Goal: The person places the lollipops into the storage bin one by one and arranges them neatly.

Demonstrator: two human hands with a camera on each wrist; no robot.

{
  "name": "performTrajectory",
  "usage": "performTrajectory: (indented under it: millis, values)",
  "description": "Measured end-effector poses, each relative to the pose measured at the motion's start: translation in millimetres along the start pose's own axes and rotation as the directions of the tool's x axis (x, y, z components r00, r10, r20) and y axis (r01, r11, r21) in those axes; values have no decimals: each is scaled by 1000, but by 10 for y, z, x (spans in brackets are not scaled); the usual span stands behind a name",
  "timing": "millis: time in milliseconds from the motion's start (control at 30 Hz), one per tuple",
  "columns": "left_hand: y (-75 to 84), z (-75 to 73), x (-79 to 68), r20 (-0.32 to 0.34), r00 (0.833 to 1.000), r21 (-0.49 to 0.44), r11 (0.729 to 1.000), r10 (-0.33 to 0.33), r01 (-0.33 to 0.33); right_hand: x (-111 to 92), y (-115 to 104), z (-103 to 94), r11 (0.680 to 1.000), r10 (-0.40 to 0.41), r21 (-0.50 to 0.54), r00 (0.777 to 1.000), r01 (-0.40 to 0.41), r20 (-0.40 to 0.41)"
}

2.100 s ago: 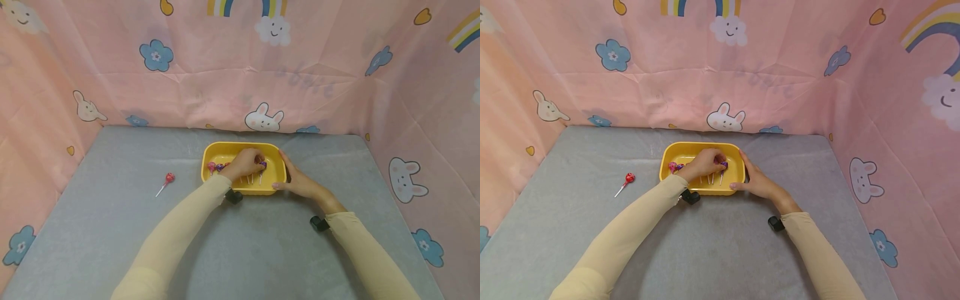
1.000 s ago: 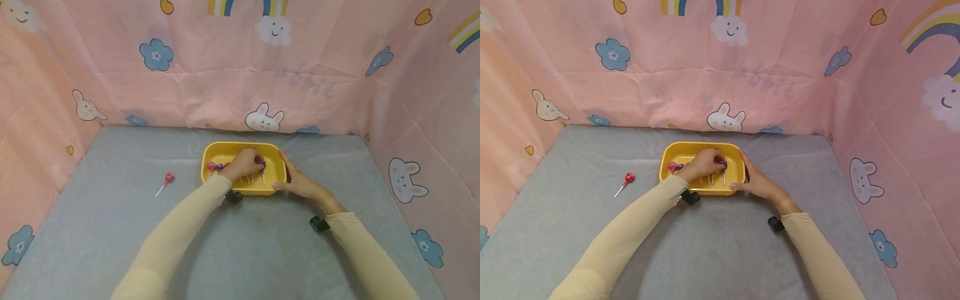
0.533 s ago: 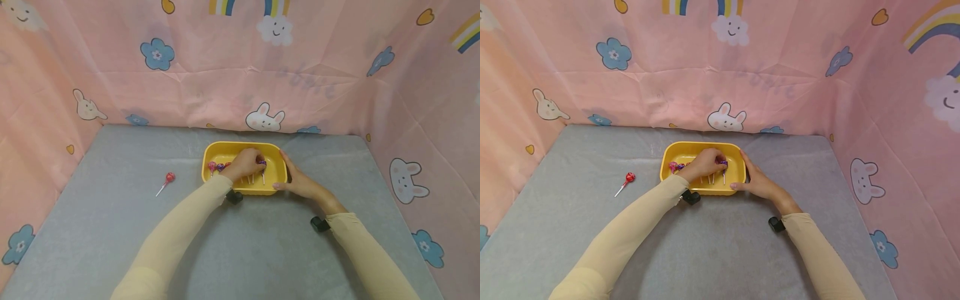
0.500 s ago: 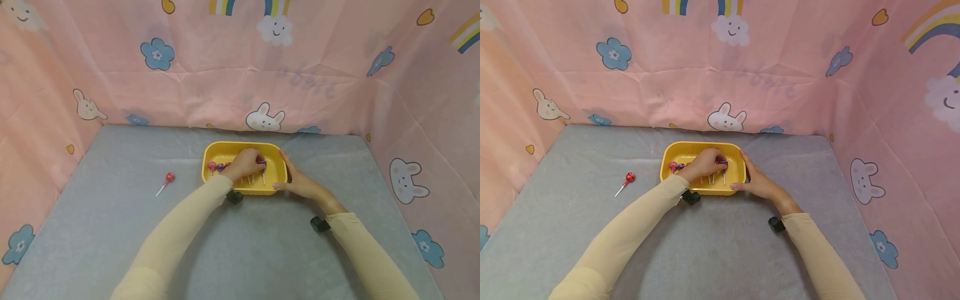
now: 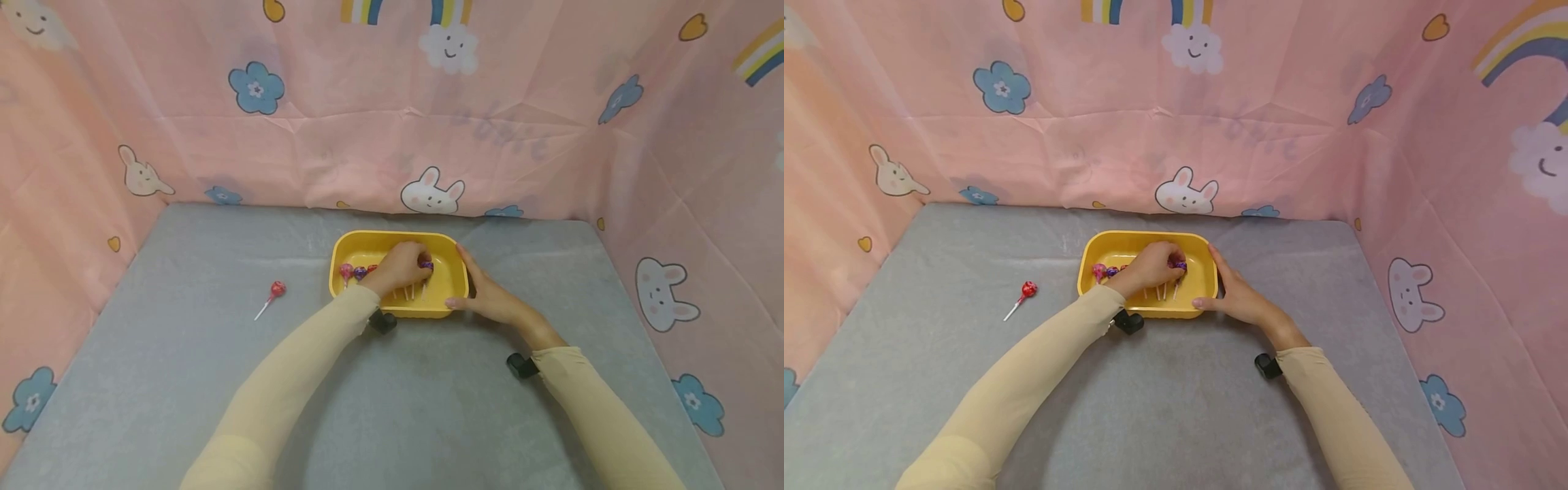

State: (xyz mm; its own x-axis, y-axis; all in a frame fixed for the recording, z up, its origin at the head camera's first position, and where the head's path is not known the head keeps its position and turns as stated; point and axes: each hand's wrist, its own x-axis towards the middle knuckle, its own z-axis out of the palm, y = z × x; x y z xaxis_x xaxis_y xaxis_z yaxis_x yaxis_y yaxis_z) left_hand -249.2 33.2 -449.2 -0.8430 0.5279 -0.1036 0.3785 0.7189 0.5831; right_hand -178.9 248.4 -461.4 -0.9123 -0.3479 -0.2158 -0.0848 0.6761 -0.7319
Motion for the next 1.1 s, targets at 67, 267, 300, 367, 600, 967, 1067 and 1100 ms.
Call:
performTrajectory:
  millis: [67,267,300,367,600,967,1067,1100]
  values:
    - [-1,-2,0,1,1000,11,1000,7,-7,2,1,-1,1000,-3,-4,1000,3,-2]
    - [7,-13,-6,-2,1000,14,1000,7,-7,11,10,1,1000,7,5,1000,-7,1]
    - [7,-13,-6,-2,1000,13,1000,4,-4,13,9,1,1000,10,6,1000,-10,1]
    - [-3,-9,-1,-3,1000,7,1000,4,-4,16,8,0,1000,14,2,1000,-14,1]
    - [-15,-4,3,5,1000,11,1000,0,0,13,-13,-6,1000,10,2,1000,-10,0]
    - [-16,-8,-11,-2,1000,16,1000,18,-18,13,-13,-9,1000,-3,-7,1000,3,0]
    - [-11,-8,-17,-3,1000,11,1000,13,-13,10,-12,-8,1000,-6,-2,1000,6,1]
    - [-9,-9,-18,-4,1000,12,1000,11,-11,9,-12,-8,1000,-7,-2,1000,7,1]
